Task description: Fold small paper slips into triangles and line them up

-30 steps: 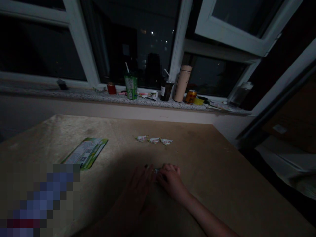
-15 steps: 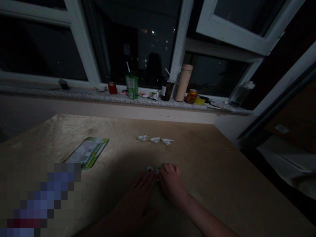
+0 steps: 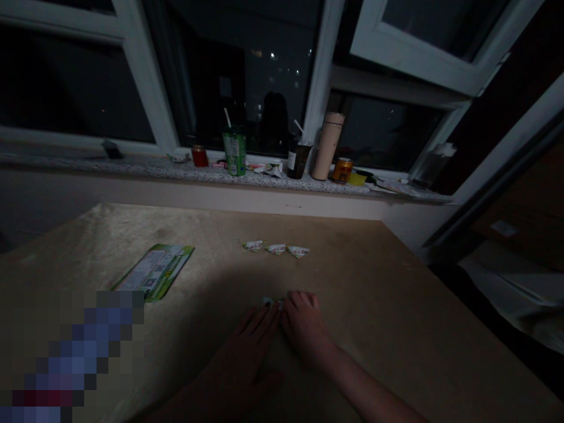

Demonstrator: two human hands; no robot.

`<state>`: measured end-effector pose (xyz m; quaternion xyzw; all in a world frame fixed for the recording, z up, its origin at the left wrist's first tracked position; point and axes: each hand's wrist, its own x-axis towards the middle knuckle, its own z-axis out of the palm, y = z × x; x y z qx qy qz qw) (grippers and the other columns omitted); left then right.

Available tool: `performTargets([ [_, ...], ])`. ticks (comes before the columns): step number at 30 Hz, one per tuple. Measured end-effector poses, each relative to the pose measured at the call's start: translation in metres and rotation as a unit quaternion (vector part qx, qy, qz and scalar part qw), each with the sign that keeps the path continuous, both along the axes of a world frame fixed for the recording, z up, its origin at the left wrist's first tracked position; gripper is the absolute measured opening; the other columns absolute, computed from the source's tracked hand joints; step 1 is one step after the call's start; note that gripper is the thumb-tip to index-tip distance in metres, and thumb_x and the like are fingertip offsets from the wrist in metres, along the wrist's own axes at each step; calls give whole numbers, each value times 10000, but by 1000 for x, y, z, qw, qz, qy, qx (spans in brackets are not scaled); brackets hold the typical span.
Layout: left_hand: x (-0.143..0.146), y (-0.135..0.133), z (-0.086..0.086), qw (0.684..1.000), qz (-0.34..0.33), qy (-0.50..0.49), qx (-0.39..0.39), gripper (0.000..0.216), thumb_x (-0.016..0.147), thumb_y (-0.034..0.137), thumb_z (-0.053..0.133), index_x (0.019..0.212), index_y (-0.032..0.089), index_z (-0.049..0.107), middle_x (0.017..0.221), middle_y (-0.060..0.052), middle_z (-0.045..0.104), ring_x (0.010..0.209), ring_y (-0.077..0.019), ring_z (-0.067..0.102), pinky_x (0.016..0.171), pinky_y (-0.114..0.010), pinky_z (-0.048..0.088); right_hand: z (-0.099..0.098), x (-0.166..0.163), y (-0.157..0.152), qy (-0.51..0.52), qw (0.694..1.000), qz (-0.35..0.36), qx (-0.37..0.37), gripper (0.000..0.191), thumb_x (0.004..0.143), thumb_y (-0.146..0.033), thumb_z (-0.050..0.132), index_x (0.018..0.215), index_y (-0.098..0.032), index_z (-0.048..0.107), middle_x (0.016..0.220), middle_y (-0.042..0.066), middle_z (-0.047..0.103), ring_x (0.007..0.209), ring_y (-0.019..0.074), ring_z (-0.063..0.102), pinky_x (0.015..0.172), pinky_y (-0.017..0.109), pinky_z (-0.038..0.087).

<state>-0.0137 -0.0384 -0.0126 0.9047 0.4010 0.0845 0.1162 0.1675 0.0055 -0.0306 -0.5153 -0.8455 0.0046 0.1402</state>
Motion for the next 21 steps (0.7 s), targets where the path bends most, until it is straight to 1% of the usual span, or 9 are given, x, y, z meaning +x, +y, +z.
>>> performTargets([
  [5,2,-1,-2,1000,-3,-3,6,806,852,403,518,1480,183,63,1526,-94,141,1380,-282,154,1108,-460,211,0,0,1,11,1000,5,2,92,882,-183,503,904,-176,592,935,73,591,921,226,510,850,376,339],
  [10,1,-1,-6,1000,2,-19,11,833,825,360,551,1480,184,67,1524,-105,146,1373,-301,175,1101,-471,229,3,1,-1,9,1000,9,-4,74,877,-176,517,909,-169,584,944,68,584,931,224,508,851,367,338],
  [17,1,-1,-4,1000,-1,-7,3,786,845,387,524,1474,162,111,1527,-96,141,1383,-279,140,1112,-453,209,-1,1,1,-2,1000,5,-3,89,869,-180,521,917,-174,596,948,76,593,930,232,509,852,382,345],
  [21,0,-1,-7,1000,0,-1,-2,837,815,375,557,1477,174,86,1533,-86,111,1386,-271,127,1118,-445,192,-1,0,1,-3,1000,3,4,92,870,-184,516,908,-179,600,947,74,594,925,234,510,848,384,351],
])
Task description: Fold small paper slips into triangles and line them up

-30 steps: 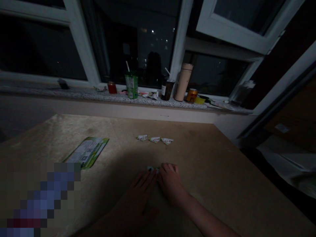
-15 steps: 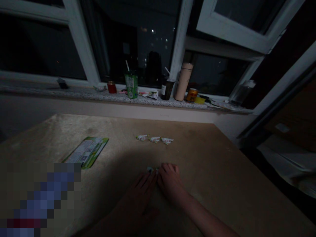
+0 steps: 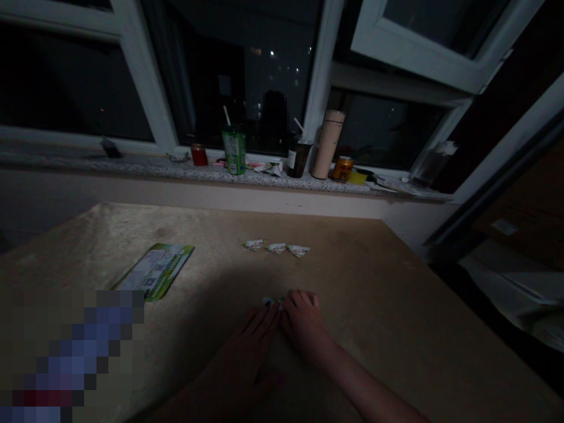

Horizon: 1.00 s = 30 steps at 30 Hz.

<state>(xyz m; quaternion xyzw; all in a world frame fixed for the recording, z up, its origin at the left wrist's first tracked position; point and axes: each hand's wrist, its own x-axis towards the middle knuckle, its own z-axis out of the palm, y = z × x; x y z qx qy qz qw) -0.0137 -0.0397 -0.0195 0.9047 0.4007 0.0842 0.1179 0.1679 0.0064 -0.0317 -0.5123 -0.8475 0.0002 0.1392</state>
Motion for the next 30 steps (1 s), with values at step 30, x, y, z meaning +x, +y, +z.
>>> performTargets([
  [30,0,1,1,999,2,-27,-33,835,815,537,565,1473,255,136,1537,-51,98,1378,-322,141,1106,-497,203,21,35,22,183,956,-11,-230,139,699,-308,744,646,-204,666,767,-30,622,876,165,528,794,313,222],
])
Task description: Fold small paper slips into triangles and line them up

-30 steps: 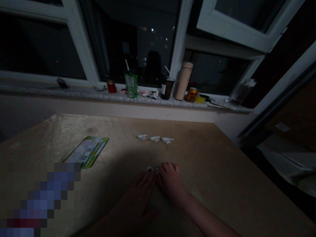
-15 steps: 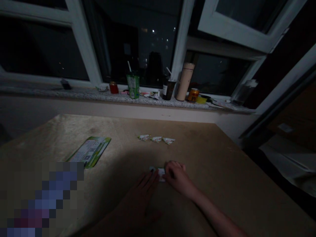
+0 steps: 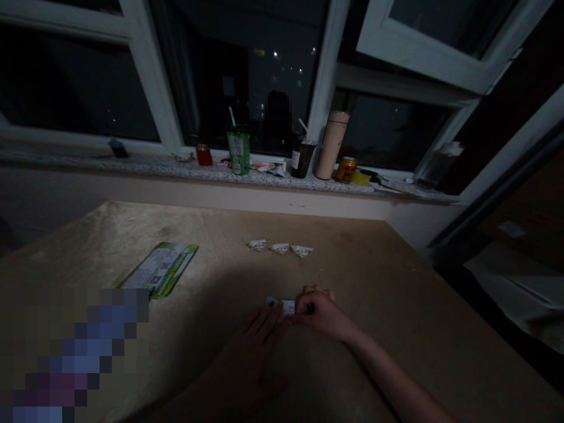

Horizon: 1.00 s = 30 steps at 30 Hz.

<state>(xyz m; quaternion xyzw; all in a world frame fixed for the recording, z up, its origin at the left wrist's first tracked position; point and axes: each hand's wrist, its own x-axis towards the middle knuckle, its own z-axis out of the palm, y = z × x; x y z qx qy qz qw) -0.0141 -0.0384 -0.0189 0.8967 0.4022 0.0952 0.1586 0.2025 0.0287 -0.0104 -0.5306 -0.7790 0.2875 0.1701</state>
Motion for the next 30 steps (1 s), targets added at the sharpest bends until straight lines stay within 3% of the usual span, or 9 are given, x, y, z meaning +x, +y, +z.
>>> performTargets([
  [6,3,1,3,1000,5,17,7,814,807,561,560,1463,240,199,1531,-70,138,1371,-328,173,1100,-505,207,7,-3,6,-21,999,19,-30,186,659,-367,762,633,-201,685,770,-20,660,870,176,553,817,311,258],
  [12,2,0,1,1000,7,12,10,855,794,544,578,1471,248,149,1536,-59,108,1373,-331,159,1091,-503,229,14,-3,23,-46,991,68,-107,128,649,-313,747,629,-203,686,616,-77,620,647,116,560,864,312,300],
  [16,2,0,0,1000,5,6,9,852,801,539,574,1473,247,140,1535,-66,101,1371,-335,166,1092,-508,220,12,5,32,-23,979,147,-142,239,693,-411,697,665,-174,713,527,-80,546,551,82,484,716,233,344],
  [24,4,-2,0,1000,9,11,-8,910,777,487,616,1478,211,103,1535,-88,90,1380,-332,113,1098,-500,211,10,-5,33,-72,987,70,-126,228,552,-378,782,632,-174,722,513,-66,554,530,85,478,494,185,289],
  [30,1,-1,-2,1000,-1,9,2,905,787,538,593,1478,231,96,1538,-77,49,1381,-335,95,1101,-509,192,21,-5,48,-105,975,144,-130,298,562,-427,764,616,-139,710,457,-67,472,475,73,411,440,189,256],
])
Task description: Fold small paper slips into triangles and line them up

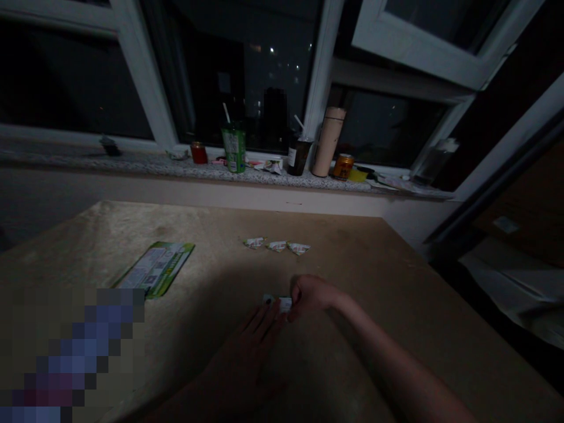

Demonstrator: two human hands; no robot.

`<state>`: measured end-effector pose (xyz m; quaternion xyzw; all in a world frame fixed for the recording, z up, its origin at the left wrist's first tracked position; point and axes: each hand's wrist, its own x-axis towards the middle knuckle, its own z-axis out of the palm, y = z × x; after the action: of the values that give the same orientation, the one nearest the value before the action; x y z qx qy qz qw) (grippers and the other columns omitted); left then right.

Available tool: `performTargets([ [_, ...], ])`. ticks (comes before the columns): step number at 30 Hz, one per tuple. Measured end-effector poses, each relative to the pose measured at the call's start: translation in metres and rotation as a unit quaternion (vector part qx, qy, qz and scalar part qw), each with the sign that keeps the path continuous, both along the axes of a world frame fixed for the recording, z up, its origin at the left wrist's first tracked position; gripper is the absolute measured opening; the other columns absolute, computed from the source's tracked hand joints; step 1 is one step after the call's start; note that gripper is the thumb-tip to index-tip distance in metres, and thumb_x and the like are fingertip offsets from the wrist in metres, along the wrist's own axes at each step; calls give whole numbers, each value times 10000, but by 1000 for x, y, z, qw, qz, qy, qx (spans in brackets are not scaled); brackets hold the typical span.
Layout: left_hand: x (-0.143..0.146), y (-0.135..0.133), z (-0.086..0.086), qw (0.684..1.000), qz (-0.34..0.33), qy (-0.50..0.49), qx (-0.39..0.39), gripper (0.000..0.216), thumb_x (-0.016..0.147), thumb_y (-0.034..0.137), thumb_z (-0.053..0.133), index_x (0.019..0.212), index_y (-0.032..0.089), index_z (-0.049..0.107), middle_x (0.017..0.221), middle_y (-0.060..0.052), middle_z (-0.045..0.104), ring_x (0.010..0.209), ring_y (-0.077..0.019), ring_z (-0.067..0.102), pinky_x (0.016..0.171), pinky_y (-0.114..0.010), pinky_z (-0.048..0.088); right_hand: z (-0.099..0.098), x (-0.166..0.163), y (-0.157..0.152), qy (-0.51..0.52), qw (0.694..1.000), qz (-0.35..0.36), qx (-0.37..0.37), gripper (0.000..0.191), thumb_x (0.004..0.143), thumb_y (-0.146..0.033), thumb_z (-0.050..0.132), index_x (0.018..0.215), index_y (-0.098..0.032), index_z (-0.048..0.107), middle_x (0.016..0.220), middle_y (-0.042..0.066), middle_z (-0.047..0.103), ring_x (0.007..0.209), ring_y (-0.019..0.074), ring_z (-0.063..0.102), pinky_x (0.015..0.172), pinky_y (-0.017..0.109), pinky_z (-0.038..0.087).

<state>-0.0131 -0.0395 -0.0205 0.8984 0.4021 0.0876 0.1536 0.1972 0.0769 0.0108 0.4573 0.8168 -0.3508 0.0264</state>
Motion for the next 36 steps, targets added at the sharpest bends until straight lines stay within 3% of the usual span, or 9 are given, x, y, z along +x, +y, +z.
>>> performTargets([
  [2,0,0,2,1000,0,4,0,897,792,528,593,1478,238,93,1539,-66,49,1383,-324,100,1106,-499,189,2,5,2,46,996,41,-58,356,655,-484,684,629,-129,704,473,-64,459,478,68,392,449,183,275],
  [4,0,0,5,1000,0,9,-5,896,792,529,591,1478,238,92,1539,-62,52,1383,-320,105,1109,-490,188,1,7,0,71,993,37,-83,367,662,-493,671,636,-128,696,490,-65,454,485,66,389,458,180,286],
  [10,0,0,5,1000,2,-4,5,923,799,590,549,1482,196,67,1534,-97,80,1374,-342,139,1100,-495,212,-6,-2,-9,-11,998,-51,28,296,545,-435,769,608,-158,686,487,-67,470,495,77,427,432,190,244],
  [21,4,-7,6,1000,17,-1,25,899,823,539,540,1482,174,49,1532,-106,81,1377,-343,118,1108,-492,182,19,-22,0,-159,987,-27,9,331,490,-469,795,665,-200,717,640,-7,645,597,145,567,449,200,315],
  [30,6,-14,3,999,37,-12,-17,1105,699,588,636,1479,167,-24,1527,-138,61,1367,-358,149,1085,-498,246,12,-17,-1,-143,989,-24,19,354,502,-488,787,695,-198,729,682,4,672,607,150,583,444,202,315],
  [36,0,-12,12,999,29,-26,-25,1007,740,559,624,1482,220,34,1526,-101,93,1356,-350,199,1086,-494,257,16,-18,-2,-144,989,-17,21,334,520,-480,783,688,-197,730,652,-4,654,586,142,563,449,205,309],
])
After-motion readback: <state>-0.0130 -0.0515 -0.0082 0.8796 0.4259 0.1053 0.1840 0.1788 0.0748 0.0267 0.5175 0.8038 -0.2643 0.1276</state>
